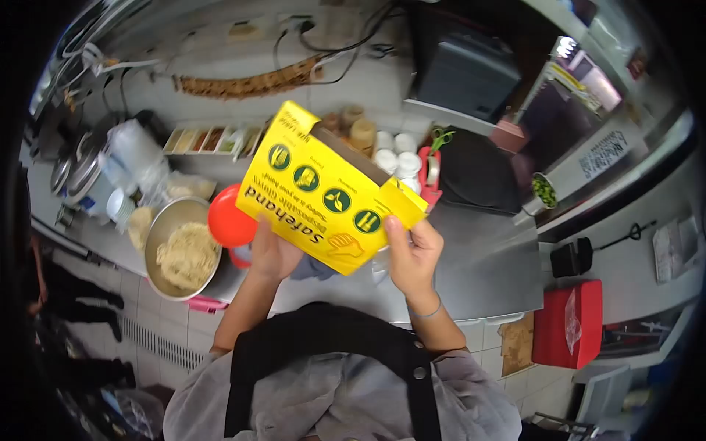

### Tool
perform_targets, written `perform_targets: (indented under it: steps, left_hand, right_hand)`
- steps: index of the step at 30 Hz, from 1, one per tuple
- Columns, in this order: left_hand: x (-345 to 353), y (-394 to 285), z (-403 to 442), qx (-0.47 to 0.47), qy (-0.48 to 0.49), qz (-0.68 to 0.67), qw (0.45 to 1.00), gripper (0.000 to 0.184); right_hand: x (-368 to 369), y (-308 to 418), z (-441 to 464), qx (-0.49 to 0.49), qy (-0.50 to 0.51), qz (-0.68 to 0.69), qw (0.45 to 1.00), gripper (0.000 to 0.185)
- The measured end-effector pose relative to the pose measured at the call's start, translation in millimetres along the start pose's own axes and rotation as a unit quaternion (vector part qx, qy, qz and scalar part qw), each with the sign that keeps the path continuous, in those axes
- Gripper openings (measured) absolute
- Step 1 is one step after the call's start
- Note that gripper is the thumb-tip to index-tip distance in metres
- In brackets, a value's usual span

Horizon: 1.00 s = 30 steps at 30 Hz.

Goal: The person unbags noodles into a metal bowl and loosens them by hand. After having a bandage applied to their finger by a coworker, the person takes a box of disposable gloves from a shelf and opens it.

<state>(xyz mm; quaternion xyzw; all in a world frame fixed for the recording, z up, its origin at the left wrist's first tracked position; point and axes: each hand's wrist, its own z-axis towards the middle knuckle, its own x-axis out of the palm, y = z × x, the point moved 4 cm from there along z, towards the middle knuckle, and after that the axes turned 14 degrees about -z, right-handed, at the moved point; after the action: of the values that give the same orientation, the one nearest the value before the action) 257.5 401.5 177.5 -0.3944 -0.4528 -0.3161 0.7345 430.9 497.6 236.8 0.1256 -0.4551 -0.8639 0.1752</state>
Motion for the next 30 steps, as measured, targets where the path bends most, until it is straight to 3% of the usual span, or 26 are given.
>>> perform_targets:
  steps: [2, 3, 5, 7, 9, 11, 13, 15, 17, 18, 19, 21, 23, 25, 27, 28, 29, 30]
  left_hand:
    - [-12.7, -15.4, 1.5, 0.016, -0.091, -0.047, 0.995, 0.040]
    - [-20.4, -25.3, 0.3, 0.024, -0.100, -0.042, 0.994, 0.040]
    - [-35.1, -35.3, -1.4, -0.021, -0.087, -0.086, 0.992, 0.039]
    - [-44.2, -42.6, -5.3, 0.002, -0.125, -0.065, 0.990, 0.037]
    - [-51.7, -47.1, -8.3, -0.013, -0.116, -0.059, 0.991, 0.038]
    - [-55.0, -50.9, -10.5, -0.022, -0.115, -0.046, 0.992, 0.038]
    - [-56.0, -52.5, -10.5, -0.031, -0.111, -0.035, 0.993, 0.038]
    - [-58.7, -54.4, -12.3, -0.022, -0.134, -0.018, 0.991, 0.037]
    - [-63.8, -55.8, -12.6, -0.026, -0.129, -0.015, 0.991, 0.037]
    - [-65.5, -57.4, -13.0, -0.022, -0.123, 0.010, 0.992, 0.037]
    - [-66.7, -59.3, -13.3, -0.018, -0.118, 0.034, 0.992, 0.036]
    - [-68.3, -58.8, -14.5, -0.038, -0.112, 0.055, 0.991, 0.036]
    - [-68.0, -54.3, -18.7, -0.062, -0.111, 0.073, 0.989, 0.036]
    - [-64.9, -46.8, -19.5, -0.099, -0.104, 0.049, 0.988, 0.036]
    - [-65.1, -33.8, -21.6, -0.111, -0.106, 0.073, 0.986, 0.035]
    - [-64.6, -27.2, -22.4, -0.114, -0.103, 0.101, 0.983, 0.035]
    - [-66.1, -21.3, -24.7, -0.120, -0.105, 0.099, 0.982, 0.035]
    - [-68.7, -13.1, -27.1, -0.149, -0.090, 0.122, 0.977, 0.035]
  right_hand:
    - [10.6, -21.9, -11.5, 0.017, 0.101, -0.011, 0.995, 0.025]
    - [15.7, -23.2, -12.5, 0.022, 0.109, -0.002, 0.994, 0.025]
    - [24.3, -18.6, -8.7, 0.002, 0.125, 0.216, 0.968, 0.028]
    - [29.0, -19.3, -2.4, 0.036, 0.182, 0.228, 0.956, 0.032]
    - [39.9, -21.7, 3.2, 0.066, 0.251, 0.145, 0.955, 0.033]
    - [51.3, -18.7, 8.5, 0.029, 0.224, 0.108, 0.968, 0.034]
    - [60.0, -18.3, 11.2, -0.056, 0.257, -0.047, 0.964, 0.037]
    - [67.7, -15.1, 6.5, -0.004, 0.240, -0.048, 0.970, 0.040]
    - [74.1, -29.6, -5.4, 0.222, 0.255, 0.052, 0.940, 0.038]
    - [65.3, -42.9, -15.0, 0.285, 0.265, -0.017, 0.921, 0.031]
    - [63.1, -43.4, -18.0, 0.287, 0.260, -0.017, 0.922, 0.031]
    - [56.4, -28.9, -14.5, 0.069, 0.201, -0.115, 0.970, 0.029]
    - [52.4, -38.0, -18.7, 0.067, 0.162, -0.093, 0.980, 0.030]
    - [53.9, -29.8, -15.2, -0.165, 0.220, -0.235, 0.932, 0.026]
    - [63.5, -32.6, -19.2, -0.253, 0.264, -0.179, 0.913, 0.024]
    - [66.1, -50.1, -32.4, -0.037, 0.250, -0.049, 0.966, 0.028]
    - [70.3, -63.0, -49.9, 0.181, 0.218, 0.086, 0.955, 0.031]
    - [67.1, -65.7, -52.0, 0.185, 0.216, 0.084, 0.955, 0.031]
